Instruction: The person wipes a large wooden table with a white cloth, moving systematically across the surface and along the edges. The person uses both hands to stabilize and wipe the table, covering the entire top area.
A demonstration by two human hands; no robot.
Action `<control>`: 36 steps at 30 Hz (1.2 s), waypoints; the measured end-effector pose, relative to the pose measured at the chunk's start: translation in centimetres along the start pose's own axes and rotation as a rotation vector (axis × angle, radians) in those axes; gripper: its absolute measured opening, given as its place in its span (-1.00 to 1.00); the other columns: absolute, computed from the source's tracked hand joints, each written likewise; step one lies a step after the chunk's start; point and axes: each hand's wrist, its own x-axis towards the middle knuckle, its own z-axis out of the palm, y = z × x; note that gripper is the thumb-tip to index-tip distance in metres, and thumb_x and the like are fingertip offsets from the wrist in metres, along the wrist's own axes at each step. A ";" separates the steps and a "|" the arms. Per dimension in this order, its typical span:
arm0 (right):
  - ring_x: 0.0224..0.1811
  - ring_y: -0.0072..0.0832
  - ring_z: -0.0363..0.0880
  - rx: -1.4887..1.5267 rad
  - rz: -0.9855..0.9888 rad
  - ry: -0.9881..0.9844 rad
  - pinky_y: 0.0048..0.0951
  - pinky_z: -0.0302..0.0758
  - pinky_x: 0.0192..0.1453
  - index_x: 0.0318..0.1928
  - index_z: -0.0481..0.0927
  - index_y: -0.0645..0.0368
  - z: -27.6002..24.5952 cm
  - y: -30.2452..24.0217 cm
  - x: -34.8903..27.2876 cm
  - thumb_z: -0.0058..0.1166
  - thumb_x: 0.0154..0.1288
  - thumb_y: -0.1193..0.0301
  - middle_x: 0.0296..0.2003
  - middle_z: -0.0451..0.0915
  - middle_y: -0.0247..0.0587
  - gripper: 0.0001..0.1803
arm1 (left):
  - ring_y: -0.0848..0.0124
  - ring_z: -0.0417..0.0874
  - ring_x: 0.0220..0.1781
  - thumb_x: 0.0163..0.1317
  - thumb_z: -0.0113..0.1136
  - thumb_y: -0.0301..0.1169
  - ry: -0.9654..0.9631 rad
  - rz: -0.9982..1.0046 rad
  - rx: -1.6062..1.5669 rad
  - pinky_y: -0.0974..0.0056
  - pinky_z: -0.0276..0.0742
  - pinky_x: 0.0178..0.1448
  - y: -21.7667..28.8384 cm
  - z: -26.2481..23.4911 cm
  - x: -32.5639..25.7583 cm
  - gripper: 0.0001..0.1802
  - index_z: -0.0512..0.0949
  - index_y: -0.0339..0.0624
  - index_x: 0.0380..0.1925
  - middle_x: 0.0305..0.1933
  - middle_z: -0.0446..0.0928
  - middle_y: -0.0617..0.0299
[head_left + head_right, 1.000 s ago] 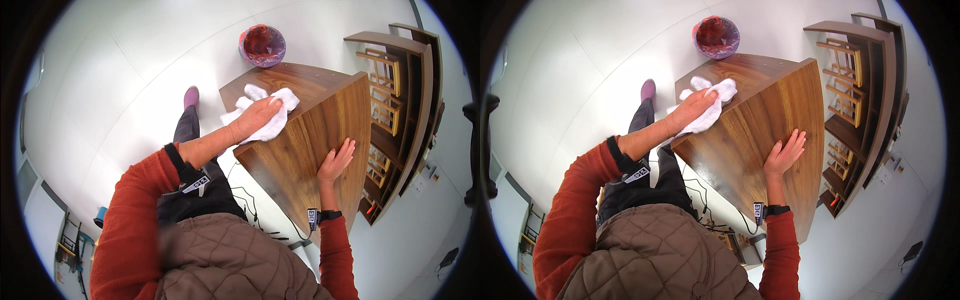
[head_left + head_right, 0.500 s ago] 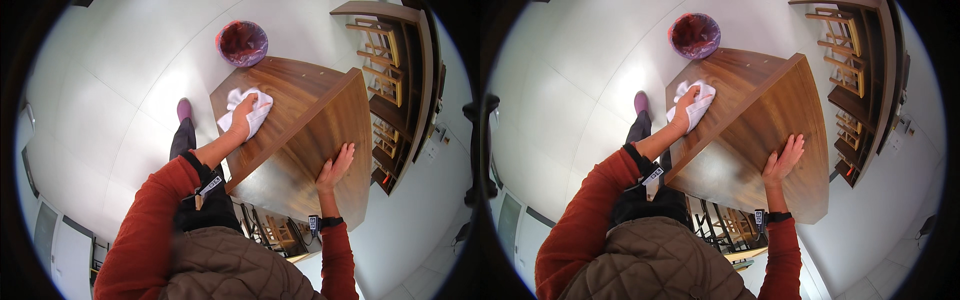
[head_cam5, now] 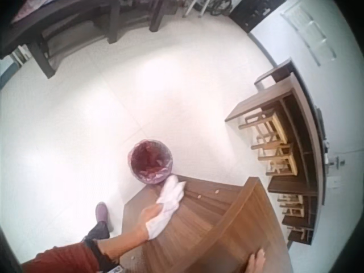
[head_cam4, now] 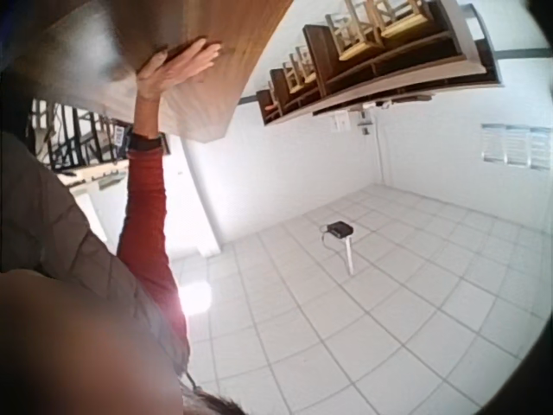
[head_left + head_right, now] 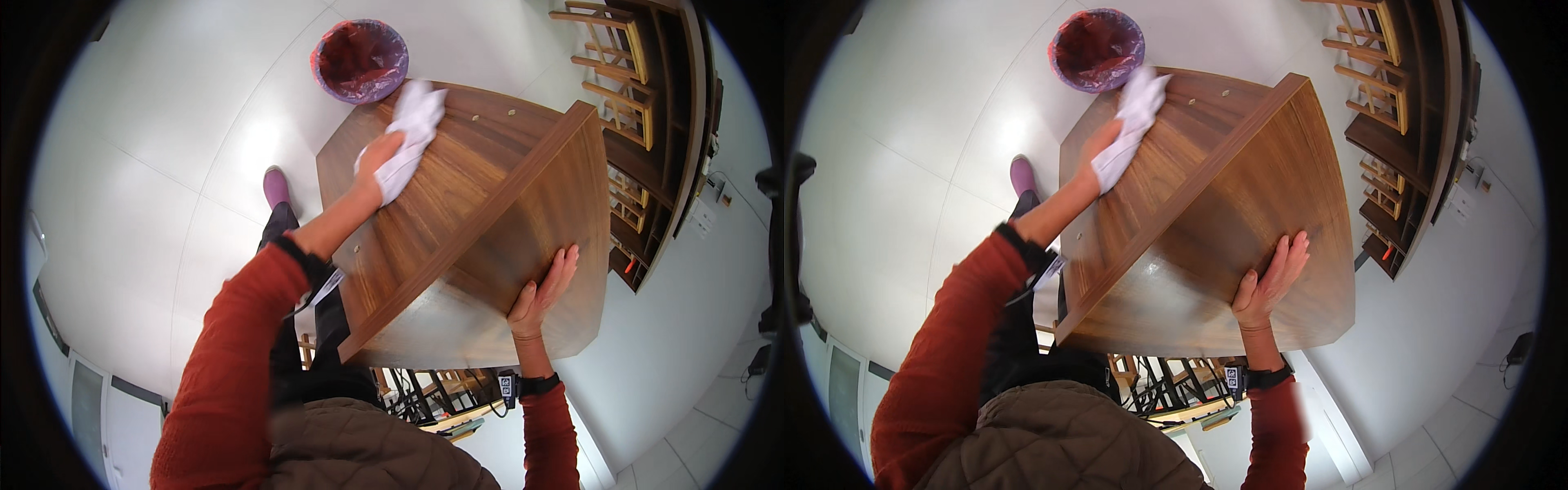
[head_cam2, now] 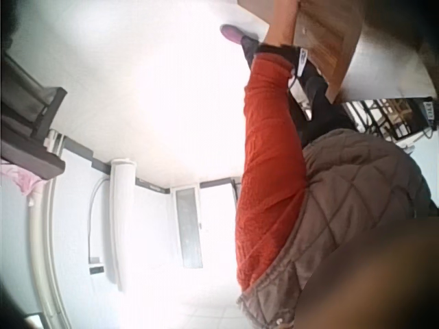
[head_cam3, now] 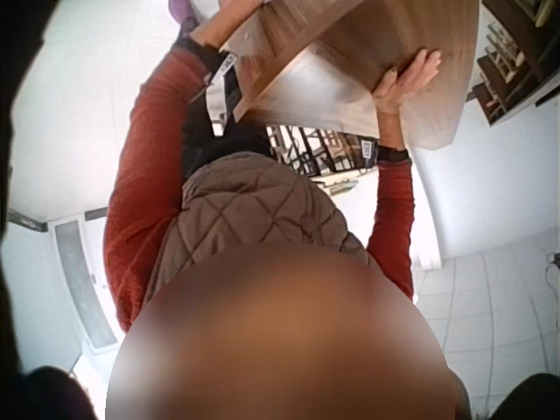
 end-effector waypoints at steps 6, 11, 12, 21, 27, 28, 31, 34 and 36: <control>0.54 0.20 -0.13 -0.002 -0.012 -0.014 0.23 -0.27 0.52 0.45 0.07 0.35 -0.2 -0.1 0.1 -0.35 0.49 0.04 0.48 -0.06 0.30 -0.26 | 0.33 0.52 -0.07 0.20 0.30 -0.42 -0.027 0.339 -0.108 0.29 0.42 0.05 4.4 -0.2 -4.4 -0.79 0.63 -0.16 -0.15 -0.15 0.52 0.18; 0.54 0.19 -0.14 -0.007 -0.012 -0.012 0.20 -0.28 0.53 0.46 0.05 0.34 -0.2 -0.1 0.1 -0.37 0.50 0.01 0.49 -0.07 0.29 -0.24 | -0.01 0.36 0.30 0.37 0.02 -0.27 0.007 0.733 0.318 0.01 0.31 0.26 9.8 3.7 1.5 -0.63 0.49 -0.13 0.11 0.29 0.39 0.00; 0.54 0.19 -0.14 0.008 -0.007 -0.008 0.20 -0.28 0.53 0.46 0.04 0.34 -0.2 -0.1 0.1 -0.37 0.50 0.01 0.49 -0.08 0.28 -0.24 | 0.00 0.37 0.29 0.37 0.00 -0.26 -0.012 0.714 0.310 0.03 0.33 0.25 9.4 4.0 3.0 -0.65 0.49 -0.10 0.10 0.27 0.41 0.01; 0.57 0.12 -0.22 0.077 0.034 -0.027 0.13 -0.27 0.55 0.49 -0.01 0.29 -0.3 0.1 -0.4 -0.39 0.50 -0.04 0.51 -0.15 0.22 -0.21 | 0.16 0.57 0.02 0.34 0.14 -0.17 0.035 -0.161 0.144 0.20 0.47 0.11 -2.4 -1.3 -0.1 -0.72 0.59 -0.14 -0.16 -0.16 0.54 0.03; 0.59 -0.03 -0.23 0.069 0.063 -0.040 -0.03 -0.25 0.59 0.52 -0.10 0.21 -0.3 0.4 -0.8 -0.44 0.50 -0.15 0.54 -0.22 0.10 -0.15 | -0.01 0.39 0.27 0.34 0.14 -0.10 -0.073 0.389 0.119 0.00 0.27 0.33 -1.4 0.7 3.4 -0.60 0.52 -0.08 0.05 0.26 0.37 -0.10; 0.59 0.01 -0.23 0.082 0.067 -0.027 0.01 -0.26 0.58 0.52 -0.10 0.21 -0.3 0.5 -0.9 -0.45 0.50 -0.13 0.54 -0.22 0.12 -0.17 | -0.03 0.30 0.36 0.38 0.04 -0.01 -0.113 0.437 0.090 -0.03 0.16 0.41 -1.2 1.8 4.9 -0.50 0.43 -0.07 0.17 0.40 0.26 -0.10; 0.59 0.01 -0.27 0.112 0.090 -0.018 0.05 -0.29 0.57 0.54 -0.13 0.12 -0.3 0.4 -1.2 -0.46 0.49 -0.14 0.54 -0.25 0.10 -0.18 | 0.00 0.18 0.48 0.45 -0.15 0.02 -0.142 0.463 0.230 0.01 0.05 0.50 -2.8 4.5 9.3 -0.39 0.28 -0.12 0.34 0.51 0.11 -0.06; 0.60 -0.03 -0.31 0.114 0.155 -0.029 0.06 -0.31 0.58 0.54 -0.14 0.04 -0.6 0.1 -1.2 -0.49 0.47 -0.20 0.55 -0.27 0.03 -0.16 | -0.03 0.15 0.50 0.45 -0.21 -0.08 -0.203 0.498 0.257 -0.03 0.03 0.53 -7.8 4.0 12.8 -0.43 0.24 0.00 0.39 0.53 0.05 -0.11; 0.60 -0.13 -0.28 0.099 0.163 -0.039 -0.05 -0.28 0.59 0.54 -0.15 0.06 -0.7 -0.1 -1.2 -0.47 0.46 -0.25 0.56 -0.26 -0.06 -0.12 | -0.09 0.23 0.45 0.41 -0.09 -0.25 -0.245 0.357 0.360 0.01 0.13 0.49 -11.4 2.1 11.7 -0.46 0.24 0.01 0.39 0.50 0.08 -0.19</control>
